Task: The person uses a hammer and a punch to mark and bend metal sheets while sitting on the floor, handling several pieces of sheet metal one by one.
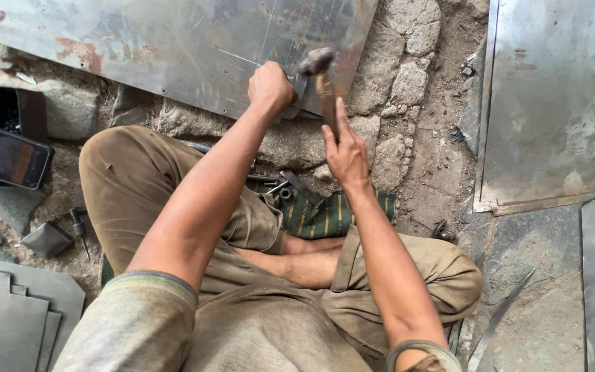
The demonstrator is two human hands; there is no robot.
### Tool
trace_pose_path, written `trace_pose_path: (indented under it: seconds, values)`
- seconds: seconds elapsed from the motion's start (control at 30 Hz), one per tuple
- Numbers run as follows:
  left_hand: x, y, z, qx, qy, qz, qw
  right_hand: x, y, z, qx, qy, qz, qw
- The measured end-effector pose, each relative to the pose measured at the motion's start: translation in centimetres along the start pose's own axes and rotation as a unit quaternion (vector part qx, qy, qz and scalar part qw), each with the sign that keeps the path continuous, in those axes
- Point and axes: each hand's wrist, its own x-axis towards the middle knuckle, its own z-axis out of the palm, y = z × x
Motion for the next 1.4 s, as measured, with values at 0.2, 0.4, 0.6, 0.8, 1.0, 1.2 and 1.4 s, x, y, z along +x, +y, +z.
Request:
trace_pose_path:
  seconds: [0.2, 0.4, 0.6, 0.8, 1.0, 1.2, 1.4]
  values:
    - [0.3, -0.2, 0.3, 0.004, 0.005, 0.009, 1.000, -1.5, 2.6, 0.9, -0.057, 0.008, -0.034, 0.998]
    - [0.1, -0.2, 0.0, 0.005, 0.013, 0.002, 1.000, -1.8, 2.5, 2.6, -0.060, 0.037, -0.075, 0.995]
    - [-0.4, 0.5, -0.5, 0.008, -0.001, -0.007, 1.000, -4.1, -0.7, -0.3, 0.027, -0.030, 0.110, 0.993]
    - [0.3, 0.2, -0.3, 0.023, -0.007, -0.021, 0.999, -13.2, -2.0, -1.0, 0.242, -0.159, 0.329, 0.899]
    - [0.3, 0.1, 0.2, 0.026, 0.001, -0.013, 1.000, -8.5, 4.0, -1.1, -0.027, -0.009, 0.217, 0.976]
    - [0.2, 0.1, 0.1, 0.037, 0.011, -0.009, 0.999, -5.0, 9.6, -3.6, -0.139, 0.075, 0.178, 0.971]
    - [0.5, -0.6, 0.4, 0.013, 0.002, 0.013, 1.000, -7.9, 12.5, -2.7, -0.099, 0.027, 0.285, 0.953]
